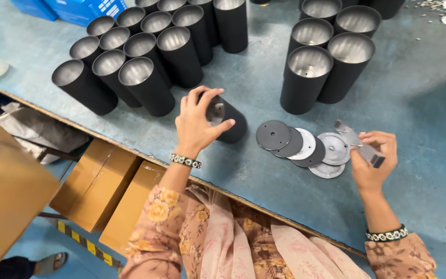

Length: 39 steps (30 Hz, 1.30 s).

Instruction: The person assembles cylindrical light fixture housings by hand, placing metal plates and components into the housings and using a plastic tube as a pressing tool.

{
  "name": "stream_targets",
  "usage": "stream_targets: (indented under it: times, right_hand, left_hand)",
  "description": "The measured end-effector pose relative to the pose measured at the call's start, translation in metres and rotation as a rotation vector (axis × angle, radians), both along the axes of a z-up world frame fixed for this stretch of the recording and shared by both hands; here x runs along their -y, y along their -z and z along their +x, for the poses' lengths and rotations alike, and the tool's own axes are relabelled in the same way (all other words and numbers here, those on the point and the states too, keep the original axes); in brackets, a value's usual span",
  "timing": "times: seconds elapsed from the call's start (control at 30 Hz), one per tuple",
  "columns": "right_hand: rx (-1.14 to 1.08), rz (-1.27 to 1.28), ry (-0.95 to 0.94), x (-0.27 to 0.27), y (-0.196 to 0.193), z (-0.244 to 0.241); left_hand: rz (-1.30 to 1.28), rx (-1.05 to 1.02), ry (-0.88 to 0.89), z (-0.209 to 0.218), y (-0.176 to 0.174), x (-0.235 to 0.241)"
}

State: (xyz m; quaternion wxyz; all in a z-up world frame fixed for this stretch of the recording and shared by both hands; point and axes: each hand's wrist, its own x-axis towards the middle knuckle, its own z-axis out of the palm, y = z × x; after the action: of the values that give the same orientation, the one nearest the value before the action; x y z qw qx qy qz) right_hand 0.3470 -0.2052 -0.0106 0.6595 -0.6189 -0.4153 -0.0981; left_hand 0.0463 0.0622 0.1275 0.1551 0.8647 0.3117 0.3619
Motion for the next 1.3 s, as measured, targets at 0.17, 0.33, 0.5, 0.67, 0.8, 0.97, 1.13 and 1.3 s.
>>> stream_targets:
  times: [0.17,0.33,0.5,0.67,0.8,0.97,1.13,1.3]
  right_hand:
    - [-0.040,0.019,0.018,0.002,-0.006,0.001]
    - [-0.054,0.026,0.031,0.001,-0.011,-0.002]
    - [0.010,-0.021,0.098,0.001,-0.024,-0.007]
    - [0.073,-0.053,0.104,0.002,-0.029,-0.011]
    - [0.061,-0.073,0.085,0.002,-0.024,-0.014]
    - [0.036,-0.078,0.064,0.004,-0.012,-0.005]
    - [0.065,-0.108,0.084,0.004,-0.006,0.000]
    - [0.016,-0.131,0.076,-0.007,0.006,0.008]
  left_hand:
    - [0.058,-0.174,0.046,0.040,-0.016,-0.022]
    - [0.044,-0.234,0.061,0.097,-0.008,-0.050]
    - [0.072,-0.212,-0.018,0.161,0.002,-0.073]
    - [0.157,-0.133,-0.010,0.201,0.014,-0.087]
    - [0.022,-0.055,0.064,0.180,0.023,-0.109]
    - [0.315,-0.070,-0.313,0.096,0.020,-0.175]
    - [0.351,-0.138,-0.619,-0.005,0.017,-0.233]
    - [0.065,-0.307,-0.725,-0.033,0.022,-0.226]
